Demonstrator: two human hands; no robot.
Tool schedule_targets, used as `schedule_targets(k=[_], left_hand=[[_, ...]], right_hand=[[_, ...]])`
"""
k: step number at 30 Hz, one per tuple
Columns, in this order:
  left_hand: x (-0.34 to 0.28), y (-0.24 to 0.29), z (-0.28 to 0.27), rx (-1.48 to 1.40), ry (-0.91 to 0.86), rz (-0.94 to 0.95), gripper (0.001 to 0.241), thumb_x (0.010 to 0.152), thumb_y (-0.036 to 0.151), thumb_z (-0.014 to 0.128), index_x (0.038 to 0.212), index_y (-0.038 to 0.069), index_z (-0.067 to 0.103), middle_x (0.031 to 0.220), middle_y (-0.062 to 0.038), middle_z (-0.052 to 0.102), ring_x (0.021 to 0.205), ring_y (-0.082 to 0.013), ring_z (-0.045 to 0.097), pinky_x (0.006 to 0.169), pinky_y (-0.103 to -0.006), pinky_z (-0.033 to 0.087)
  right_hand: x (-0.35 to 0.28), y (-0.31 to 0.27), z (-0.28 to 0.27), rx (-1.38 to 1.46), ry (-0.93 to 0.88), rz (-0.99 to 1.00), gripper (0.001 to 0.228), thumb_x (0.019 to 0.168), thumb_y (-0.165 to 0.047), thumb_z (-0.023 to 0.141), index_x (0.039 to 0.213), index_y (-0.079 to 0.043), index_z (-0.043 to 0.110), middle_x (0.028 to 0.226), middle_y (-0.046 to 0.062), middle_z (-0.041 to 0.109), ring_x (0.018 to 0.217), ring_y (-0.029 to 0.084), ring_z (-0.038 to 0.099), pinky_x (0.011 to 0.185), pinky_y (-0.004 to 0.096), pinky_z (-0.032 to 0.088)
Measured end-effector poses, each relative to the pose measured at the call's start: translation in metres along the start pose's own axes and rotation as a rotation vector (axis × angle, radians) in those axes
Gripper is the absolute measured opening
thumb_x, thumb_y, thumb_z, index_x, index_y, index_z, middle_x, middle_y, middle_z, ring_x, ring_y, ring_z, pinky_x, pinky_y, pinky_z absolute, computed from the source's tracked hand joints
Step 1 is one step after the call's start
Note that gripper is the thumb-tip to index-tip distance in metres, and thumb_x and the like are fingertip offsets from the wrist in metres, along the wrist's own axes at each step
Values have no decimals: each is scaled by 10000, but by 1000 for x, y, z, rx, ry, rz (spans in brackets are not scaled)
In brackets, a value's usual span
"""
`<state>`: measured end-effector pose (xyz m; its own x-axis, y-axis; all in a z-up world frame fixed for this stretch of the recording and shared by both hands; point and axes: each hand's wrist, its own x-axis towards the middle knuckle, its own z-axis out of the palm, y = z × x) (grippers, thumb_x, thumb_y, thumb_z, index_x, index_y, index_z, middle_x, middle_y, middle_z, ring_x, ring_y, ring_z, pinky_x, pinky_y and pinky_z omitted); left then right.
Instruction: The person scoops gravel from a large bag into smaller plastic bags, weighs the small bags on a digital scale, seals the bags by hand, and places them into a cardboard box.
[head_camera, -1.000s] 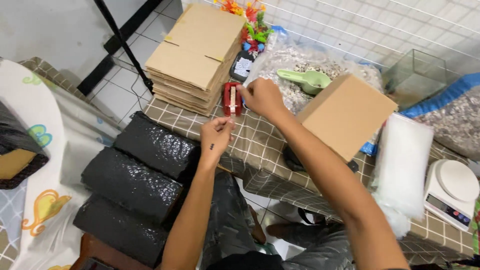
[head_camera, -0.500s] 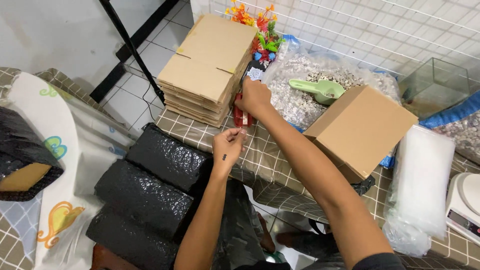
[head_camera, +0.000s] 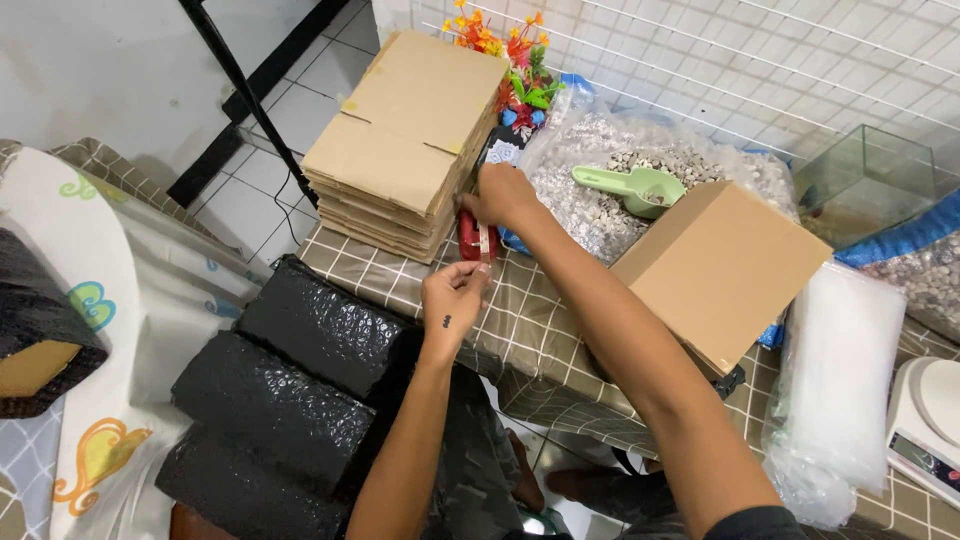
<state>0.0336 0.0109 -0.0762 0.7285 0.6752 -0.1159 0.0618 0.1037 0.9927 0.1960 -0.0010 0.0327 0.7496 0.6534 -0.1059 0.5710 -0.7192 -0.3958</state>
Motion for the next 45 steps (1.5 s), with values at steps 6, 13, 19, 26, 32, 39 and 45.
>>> schedule_targets(k=[6, 13, 19, 26, 32, 39, 45], left_hand=[[-5, 10, -1, 6, -1, 12, 181, 901, 125, 732, 1020, -5, 771, 771, -134, 769, 463, -136, 674, 459, -247, 525], [-2, 4, 1, 19, 10, -14, 175, 903, 127, 721, 1014, 2, 775, 773, -118, 767, 469, -132, 666, 473, -253, 519], [-5, 16, 0, 21, 26, -27, 177, 898, 140, 722, 1007, 12, 777, 765, -108, 765, 470, -129, 662, 467, -240, 512], [7, 5, 4, 63, 69, -54, 158, 869, 156, 744, 991, 65, 788, 765, -93, 775, 463, -135, 676, 440, -222, 519], [5, 7, 6, 80, 72, -64, 161, 867, 160, 743, 996, 77, 792, 785, -85, 780, 490, -131, 685, 450, -223, 519], [10, -3, 11, 76, 74, -69, 161, 870, 144, 738, 990, 50, 789, 782, -104, 781, 475, -137, 681, 443, -229, 524], [3, 13, 8, 114, 64, -94, 187, 870, 171, 739, 1011, 62, 795, 807, -100, 787, 495, -143, 694, 460, -232, 529]], right_hand=[[17, 23, 26, -119, -237, -33, 335, 874, -288, 620, 972, -1, 764, 1135, 301, 698, 1132, 525, 662, 970, 582, 546], [0, 11, 14, -34, -38, -38, 396, 789, -188, 690, 1105, 44, 637, 1069, 339, 673, 1039, 580, 667, 880, 605, 576], [-1, 7, 9, -36, -22, -56, 373, 809, -210, 641, 1032, 80, 714, 1053, 342, 689, 1044, 568, 672, 885, 591, 572], [5, 13, 22, -150, -197, -133, 331, 758, -108, 627, 990, 101, 738, 1017, 329, 713, 1004, 534, 699, 870, 565, 584], [0, 16, 21, -175, -213, -224, 330, 731, -36, 618, 1002, 115, 734, 1039, 336, 704, 988, 530, 704, 883, 563, 580], [-2, 31, 33, -72, -18, -243, 219, 812, -37, 656, 948, 117, 731, 890, 306, 704, 868, 531, 720, 745, 542, 612], [-25, 21, 28, -103, 10, -283, 182, 819, -33, 640, 942, 13, 766, 943, 266, 722, 890, 492, 732, 756, 513, 621]])
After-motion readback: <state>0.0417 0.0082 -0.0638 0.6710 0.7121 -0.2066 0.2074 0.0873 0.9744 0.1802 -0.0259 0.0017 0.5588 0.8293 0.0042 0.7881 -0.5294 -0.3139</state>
